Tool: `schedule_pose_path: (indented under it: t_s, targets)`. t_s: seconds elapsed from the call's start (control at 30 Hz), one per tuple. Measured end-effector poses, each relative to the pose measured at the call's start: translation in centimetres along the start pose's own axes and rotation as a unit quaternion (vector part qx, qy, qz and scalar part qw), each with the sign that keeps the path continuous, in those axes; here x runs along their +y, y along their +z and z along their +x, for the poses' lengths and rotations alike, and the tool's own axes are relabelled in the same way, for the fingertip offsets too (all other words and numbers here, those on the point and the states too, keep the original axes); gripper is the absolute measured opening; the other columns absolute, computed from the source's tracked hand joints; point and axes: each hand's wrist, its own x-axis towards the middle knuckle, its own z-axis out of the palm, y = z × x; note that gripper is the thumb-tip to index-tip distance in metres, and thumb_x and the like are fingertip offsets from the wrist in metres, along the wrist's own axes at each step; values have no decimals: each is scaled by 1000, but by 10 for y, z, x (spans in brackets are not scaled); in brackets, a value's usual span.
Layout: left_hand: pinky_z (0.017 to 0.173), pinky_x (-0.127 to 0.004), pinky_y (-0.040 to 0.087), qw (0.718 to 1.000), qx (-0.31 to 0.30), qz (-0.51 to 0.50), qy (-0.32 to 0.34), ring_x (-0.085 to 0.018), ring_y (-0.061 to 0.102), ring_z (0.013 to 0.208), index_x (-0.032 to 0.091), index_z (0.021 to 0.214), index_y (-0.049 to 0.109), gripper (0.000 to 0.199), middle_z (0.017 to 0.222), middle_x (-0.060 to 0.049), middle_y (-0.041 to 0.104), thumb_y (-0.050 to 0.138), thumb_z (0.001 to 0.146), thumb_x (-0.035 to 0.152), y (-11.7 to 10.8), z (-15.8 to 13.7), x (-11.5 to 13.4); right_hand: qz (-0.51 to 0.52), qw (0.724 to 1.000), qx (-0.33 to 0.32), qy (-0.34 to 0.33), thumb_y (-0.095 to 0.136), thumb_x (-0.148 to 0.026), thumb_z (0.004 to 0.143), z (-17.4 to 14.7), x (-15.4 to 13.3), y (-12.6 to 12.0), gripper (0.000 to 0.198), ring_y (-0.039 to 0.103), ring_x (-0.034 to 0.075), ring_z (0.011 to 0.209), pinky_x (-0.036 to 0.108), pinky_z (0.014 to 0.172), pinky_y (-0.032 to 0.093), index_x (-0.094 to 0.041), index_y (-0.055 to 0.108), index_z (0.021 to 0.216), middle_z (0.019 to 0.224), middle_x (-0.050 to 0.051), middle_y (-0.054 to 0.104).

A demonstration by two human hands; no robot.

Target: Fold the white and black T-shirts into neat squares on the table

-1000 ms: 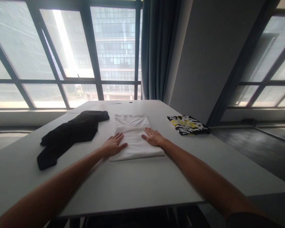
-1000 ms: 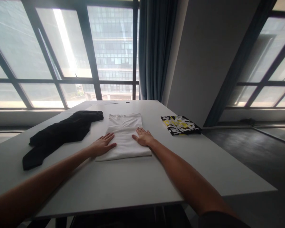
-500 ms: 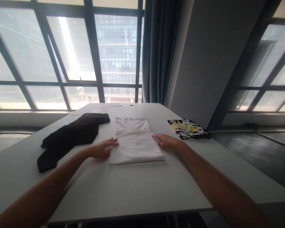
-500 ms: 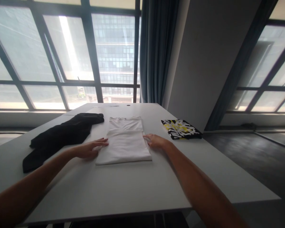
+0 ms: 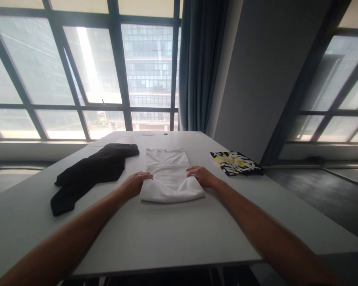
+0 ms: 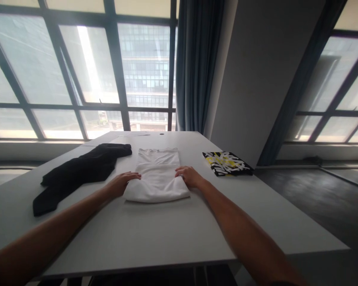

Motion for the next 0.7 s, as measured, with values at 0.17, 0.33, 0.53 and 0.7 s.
schedule_pose_path:
  t_s: [0.17,0.33,0.53,0.7]
  targets:
    - [86,-31,52,996,10,-93,-1,-23,70,93,18,104,73,30,99,-7,77,51,86,26,-30,-8,17,75,997,-33,1,57,-16,77,-7,-9,-28,30,68,24,97,31,87,49,-18,75,100,100,7,75]
    - [68,-28,52,968,83,-234,-45,-23,67,79,14,87,70,35,78,-6,72,63,78,48,-56,-11,26,197,980,-11,-27,64,-27,73,-11,-19,-53,32,66,24,91,30,79,50,-14,71,102,97,6,74]
    - [53,-31,50,873,98,-359,-316,-19,62,57,13,80,62,57,62,-2,63,74,61,66,-40,3,17,232,946,112,198,54,-30,88,15,-34,-12,27,66,23,91,28,77,50,-12,68,103,99,8,74]
    - [52,-29,52,862,35,-352,-363,-16,61,52,14,77,60,49,55,2,59,85,53,48,-37,-2,16,195,956,46,216,65,-22,81,19,-34,11,29,67,22,95,25,81,49,-11,68,108,108,11,73]
